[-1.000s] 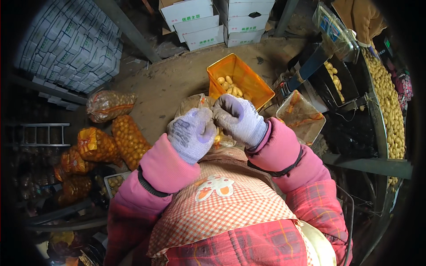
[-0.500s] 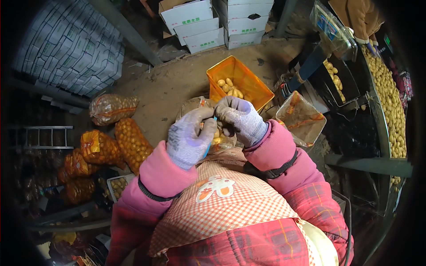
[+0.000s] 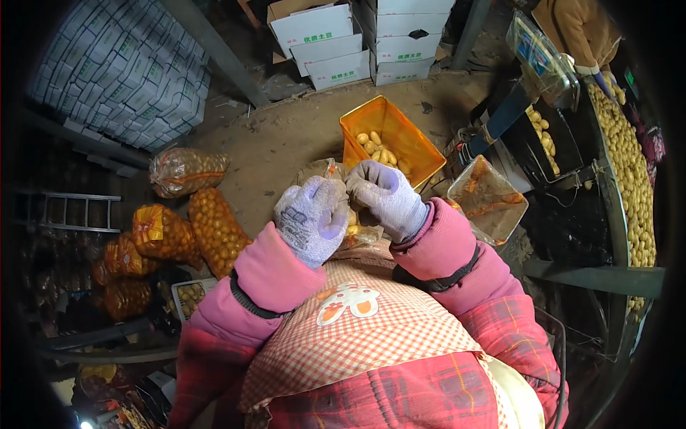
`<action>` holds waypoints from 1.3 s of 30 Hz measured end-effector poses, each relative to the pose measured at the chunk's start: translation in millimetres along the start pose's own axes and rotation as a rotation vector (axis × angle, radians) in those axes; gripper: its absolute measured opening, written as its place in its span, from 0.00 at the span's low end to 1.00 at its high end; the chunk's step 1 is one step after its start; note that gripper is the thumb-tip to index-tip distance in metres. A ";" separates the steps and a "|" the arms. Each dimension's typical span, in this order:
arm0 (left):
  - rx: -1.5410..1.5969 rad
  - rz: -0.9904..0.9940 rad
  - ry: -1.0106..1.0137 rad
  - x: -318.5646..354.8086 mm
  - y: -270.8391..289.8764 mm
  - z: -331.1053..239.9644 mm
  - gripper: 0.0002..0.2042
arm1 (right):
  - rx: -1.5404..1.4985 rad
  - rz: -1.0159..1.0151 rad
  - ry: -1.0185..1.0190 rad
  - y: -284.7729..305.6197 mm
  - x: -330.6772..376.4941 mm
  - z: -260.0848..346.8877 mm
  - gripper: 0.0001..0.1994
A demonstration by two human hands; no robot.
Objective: Packing and tying bags of potatoes in a storage area.
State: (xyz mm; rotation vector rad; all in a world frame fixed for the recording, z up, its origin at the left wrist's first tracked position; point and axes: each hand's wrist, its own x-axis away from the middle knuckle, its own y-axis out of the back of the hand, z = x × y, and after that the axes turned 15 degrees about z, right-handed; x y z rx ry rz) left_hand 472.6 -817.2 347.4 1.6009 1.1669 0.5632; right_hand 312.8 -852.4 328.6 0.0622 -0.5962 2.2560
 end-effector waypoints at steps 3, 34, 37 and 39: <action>-0.059 -0.035 -0.137 -1.4 2.6 4.1 0.09 | -0.238 0.065 -0.131 -2.0 -1.9 -1.2 0.06; 0.433 0.192 0.239 -20.5 5.8 -2.2 0.05 | -0.236 0.272 0.174 37.7 -13.3 1.0 0.09; 0.391 0.147 0.175 -22.4 6.4 -0.5 0.05 | -0.236 0.290 0.150 40.3 -14.8 2.7 0.08; 0.365 0.131 0.139 -22.8 7.4 -0.5 0.05 | -0.297 0.320 0.118 39.8 -16.6 3.3 0.09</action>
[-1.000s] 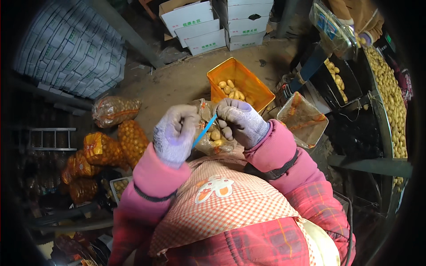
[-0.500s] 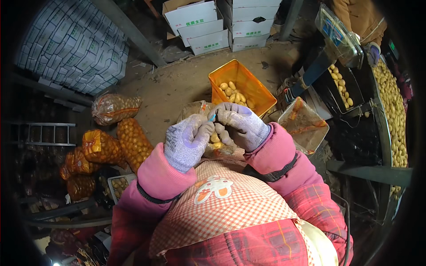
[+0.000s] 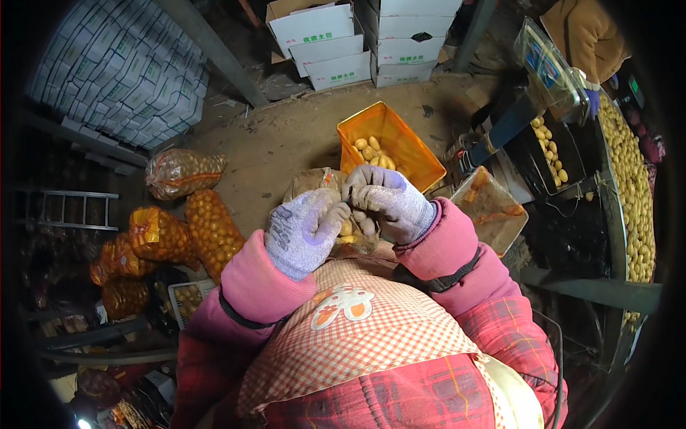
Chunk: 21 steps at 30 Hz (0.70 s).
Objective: Packing and tying bags of potatoes in a storage area.
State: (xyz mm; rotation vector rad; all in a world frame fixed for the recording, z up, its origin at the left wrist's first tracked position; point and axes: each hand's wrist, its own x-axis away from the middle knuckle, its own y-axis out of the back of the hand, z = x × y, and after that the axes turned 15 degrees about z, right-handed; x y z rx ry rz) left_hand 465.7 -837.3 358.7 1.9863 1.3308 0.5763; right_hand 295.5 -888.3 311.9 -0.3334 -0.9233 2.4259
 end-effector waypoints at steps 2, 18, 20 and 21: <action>0.157 0.044 0.099 0.5 1.1 -1.4 0.06 | -0.072 0.045 0.019 -1.5 -2.8 0.0 0.09; 0.926 0.116 0.287 2.2 4.3 -5.4 0.08 | 0.951 -0.185 0.291 -14.2 1.0 3.8 0.10; 0.936 0.109 0.282 2.0 2.5 -5.8 0.08 | 1.049 -0.177 0.309 -15.6 1.7 4.6 0.10; 0.935 0.112 0.281 1.9 1.8 -6.2 0.07 | 1.090 -0.213 0.357 -16.3 2.5 5.4 0.11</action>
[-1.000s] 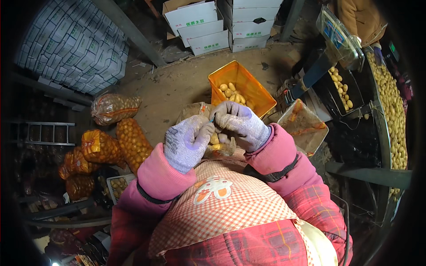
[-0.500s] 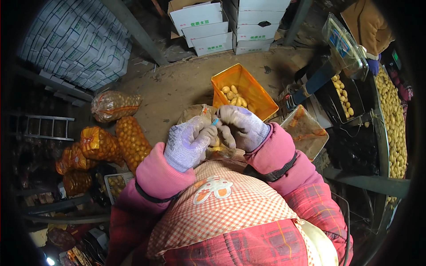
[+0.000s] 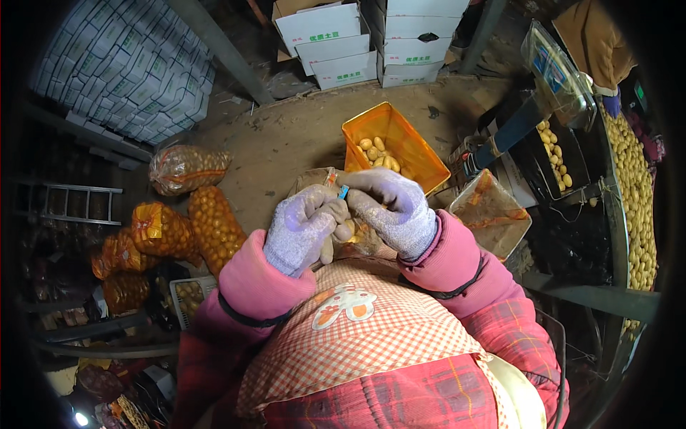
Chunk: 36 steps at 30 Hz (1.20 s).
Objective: Packing and tying bags of potatoes in a storage area.
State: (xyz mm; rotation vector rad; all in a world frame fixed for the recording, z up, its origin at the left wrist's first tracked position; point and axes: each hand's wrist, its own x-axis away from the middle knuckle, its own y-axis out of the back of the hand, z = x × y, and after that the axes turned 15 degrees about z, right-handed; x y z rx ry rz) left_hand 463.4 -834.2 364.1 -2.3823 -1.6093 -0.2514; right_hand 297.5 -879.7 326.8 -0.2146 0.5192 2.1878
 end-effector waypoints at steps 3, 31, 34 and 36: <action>0.047 -0.033 -0.022 0.2 -2.0 -0.5 0.07 | 0.122 -0.052 0.068 1.5 0.8 3.7 0.11; -0.720 -0.121 -0.225 1.3 -3.1 9.2 0.03 | -1.143 0.324 -0.308 15.0 2.6 -14.1 0.08; -0.885 -0.142 -0.307 -0.7 -2.8 10.3 0.04 | -1.196 0.299 -0.326 11.2 2.6 -18.7 0.10; -0.914 -0.174 -0.348 -1.4 -4.0 11.1 0.05 | -1.264 0.270 -0.334 9.4 2.3 -18.4 0.12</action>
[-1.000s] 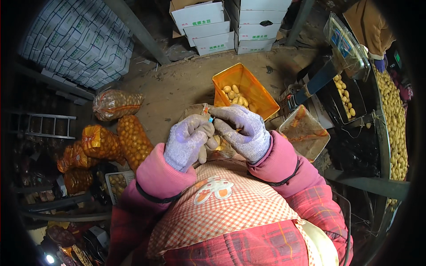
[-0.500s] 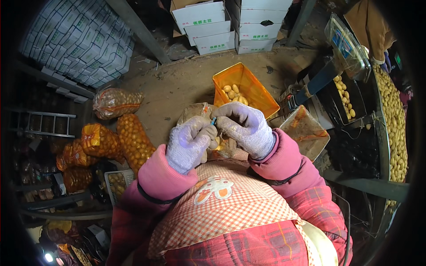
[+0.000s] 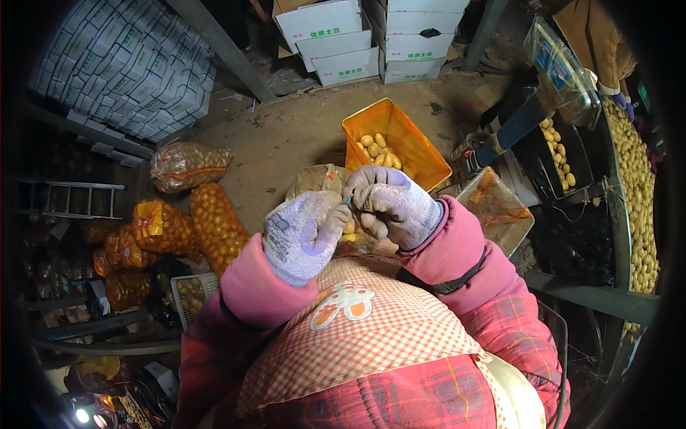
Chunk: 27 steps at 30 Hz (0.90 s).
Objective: Packing and tying bags of potatoes in a storage area.
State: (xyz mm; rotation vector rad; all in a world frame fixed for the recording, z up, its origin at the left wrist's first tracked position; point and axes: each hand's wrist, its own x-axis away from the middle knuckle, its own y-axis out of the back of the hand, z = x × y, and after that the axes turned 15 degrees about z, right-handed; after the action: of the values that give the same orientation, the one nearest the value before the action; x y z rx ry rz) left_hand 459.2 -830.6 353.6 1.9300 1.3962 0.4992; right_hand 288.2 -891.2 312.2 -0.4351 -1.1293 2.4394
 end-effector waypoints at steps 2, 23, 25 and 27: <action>0.031 -0.029 0.019 0.2 -1.0 -0.5 0.06 | -0.012 0.000 0.003 -2.5 -0.8 -0.7 0.12; 0.647 0.139 0.436 6.0 18.8 -8.7 0.03 | 0.282 -0.060 -0.054 -11.4 -5.5 0.6 0.10; 0.621 0.203 0.447 7.7 21.0 -7.0 0.03 | 0.328 -0.030 -0.038 -11.3 -5.9 0.2 0.09; 0.509 0.222 0.333 8.6 20.9 -4.7 0.03 | 0.414 0.043 -0.023 -10.4 -6.0 -0.1 0.06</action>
State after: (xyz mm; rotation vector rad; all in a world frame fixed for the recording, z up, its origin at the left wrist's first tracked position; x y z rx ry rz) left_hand 473.0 -824.9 371.2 2.5199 1.6420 0.6384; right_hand 295.9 -888.0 320.9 -0.3027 -0.5992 2.6297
